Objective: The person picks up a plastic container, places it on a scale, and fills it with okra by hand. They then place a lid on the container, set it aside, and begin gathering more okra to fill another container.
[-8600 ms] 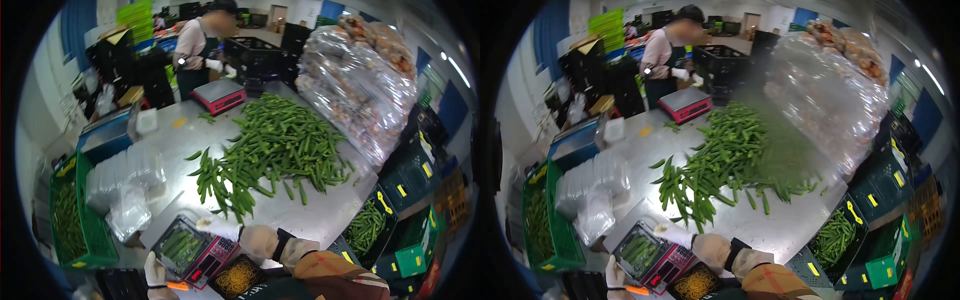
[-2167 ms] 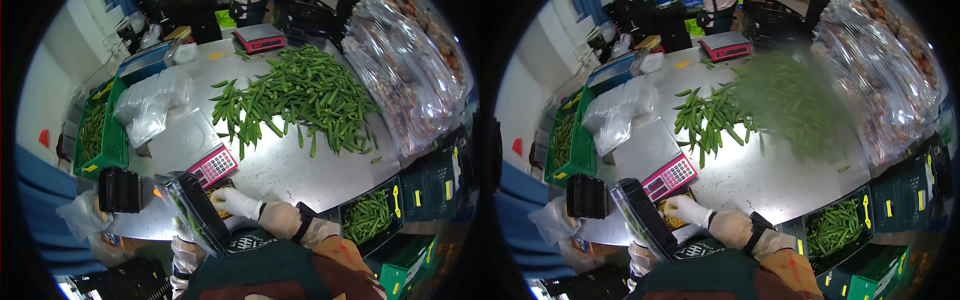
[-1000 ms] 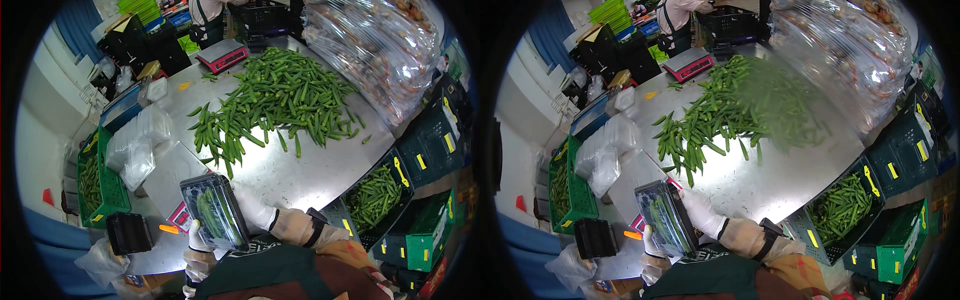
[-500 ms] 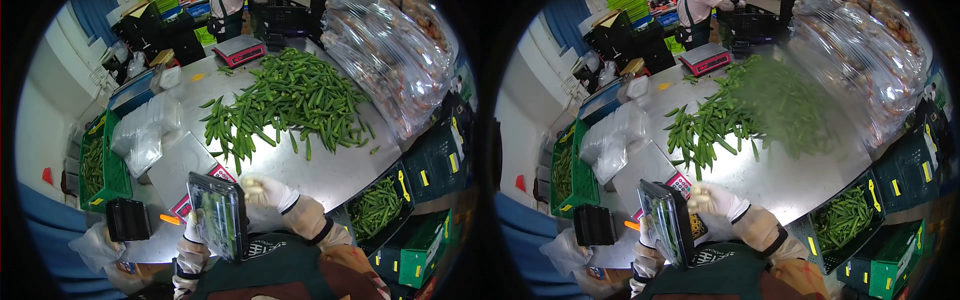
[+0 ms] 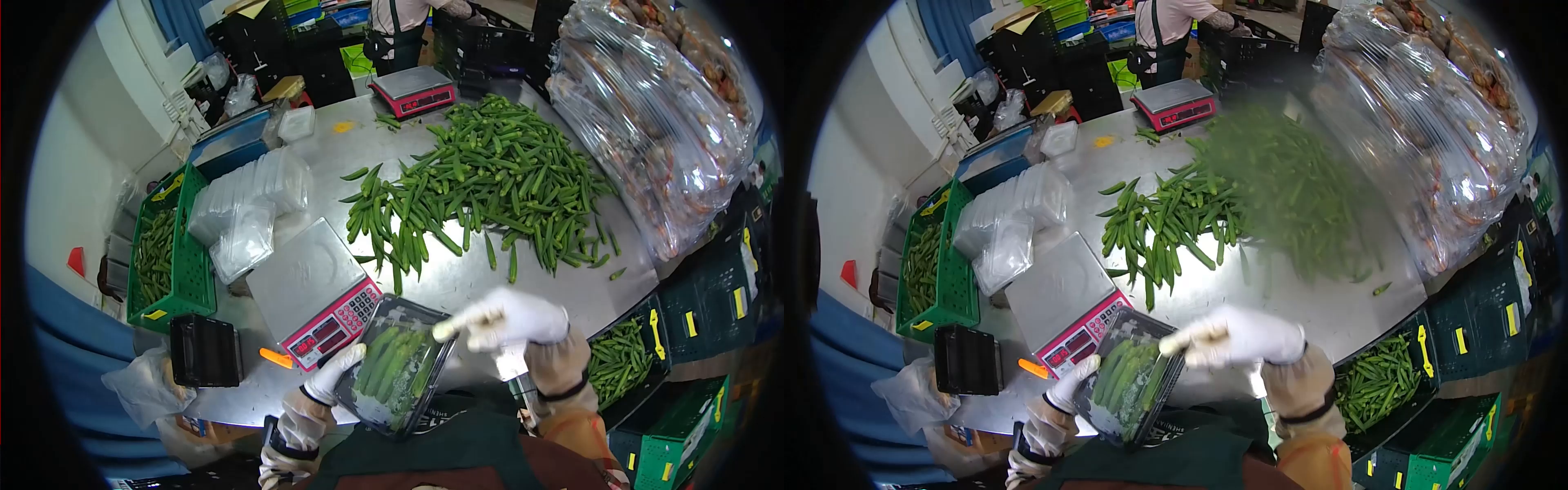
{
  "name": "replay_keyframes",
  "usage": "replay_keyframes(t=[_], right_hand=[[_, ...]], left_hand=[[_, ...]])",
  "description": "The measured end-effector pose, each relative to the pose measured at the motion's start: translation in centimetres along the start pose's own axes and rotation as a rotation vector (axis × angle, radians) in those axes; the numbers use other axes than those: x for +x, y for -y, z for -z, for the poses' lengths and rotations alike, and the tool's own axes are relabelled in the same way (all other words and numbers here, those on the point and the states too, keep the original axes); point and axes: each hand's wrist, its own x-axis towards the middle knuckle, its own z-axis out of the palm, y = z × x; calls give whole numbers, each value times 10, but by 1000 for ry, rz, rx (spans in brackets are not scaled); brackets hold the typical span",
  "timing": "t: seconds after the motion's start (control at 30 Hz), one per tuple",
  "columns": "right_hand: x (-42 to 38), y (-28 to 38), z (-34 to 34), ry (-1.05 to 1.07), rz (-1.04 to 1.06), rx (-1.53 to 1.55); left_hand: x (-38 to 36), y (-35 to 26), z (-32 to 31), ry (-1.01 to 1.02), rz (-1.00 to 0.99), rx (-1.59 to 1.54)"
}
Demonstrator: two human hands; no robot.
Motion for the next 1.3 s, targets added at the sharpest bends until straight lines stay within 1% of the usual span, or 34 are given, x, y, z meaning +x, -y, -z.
replay_keyframes(t=[0.03,0.07,0.1,0.17,0.2,0.23,0.3,0.37,0.4,0.43,0.47,0.5,0.57,0.6,0.63,0.7,0.77,0.8,0.83,0.87,0.9,0.97,1.0,1.03,1.07,1.1,1.13,1.17,1.2,1.23,1.3], right_hand=[[-9,-1,-9,10,-21,-98],[-13,0,-20,60,16,-166],[-13,0,-32,111,51,-232],[3,-3,-57,191,107,-188],[9,-21,-60,165,105,-149],[10,-27,-55,38,161,-64],[16,-32,-21,-299,462,-250],[-6,-21,15,-559,71,45],[-12,-26,38,-647,77,54],[-16,-33,62,-737,82,63],[-18,-40,86,-780,90,-77],[-19,-43,109,-822,98,-217],[-18,-41,150,-879,-6,-197],[-13,-47,172,-933,-21,-89],[-11,-58,194,-952,-19,-110],[-2,-59,224,-989,-90,-41],[8,-79,260,-1013,-102,-56],[12,-86,276,-1032,-126,-50],[16,-93,289,-1057,-155,-43],[19,-99,303,-1041,-149,-43],[24,-105,317,-1071,-138,-52],[37,-119,344,-1122,-131,-75],[46,-129,359,-1165,-36,-53],[59,-129,367,-1232,12,-36],[71,-133,379,-1277,50,-95],[84,-140,392,-1317,91,-153],[100,-152,407,-1376,214,-206],[116,-161,419,-1432,340,-259],[127,-151,417,-1478,210,-330],[139,-163,427,-1509,231,-391],[155,-160,426,-1519,-34,-623]], left_hand=[[-2,7,2,-27,2,-81],[3,16,12,-112,-42,-29],[5,15,12,-116,-45,-77],[6,12,8,-125,-42,-173],[10,5,5,-169,-135,-36],[16,2,11,-199,-177,-16],[24,-17,21,-247,-211,51],[42,-41,44,-270,-259,-26],[47,-64,31,-266,-287,-86],[57,-84,36,-202,-288,-152],[67,-106,31,-157,-331,-121],[88,-122,68,-224,-362,-62],[129,-159,94,-293,-444,-68],[151,-175,106,-399,-538,-20],[181,-188,138,-390,-526,-89],[240,-208,206,-452,-479,-99],[271,-224,205,-607,-452,-69],[291,-231,218,-586,-455,-131],[306,-242,234,-589,-497,-135],[319,-253,243,-590,-531,-138],[335,-262,253,-588,-560,-144],[367,-283,275,-440,-783,-157],[370,-288,262,-642,-718,-109],[362,-298,240,-844,-648,-53],[372,-292,212,-896,-801,10],[394,-291,223,-832,-997,271],[411,-277,234,-908,-993,453],[417,-263,197,-978,-983,639],[421,-252,176,-798,-875,665],[425,-241,159,-621,-763,682],[441,-210,119,-454,-646,761]])
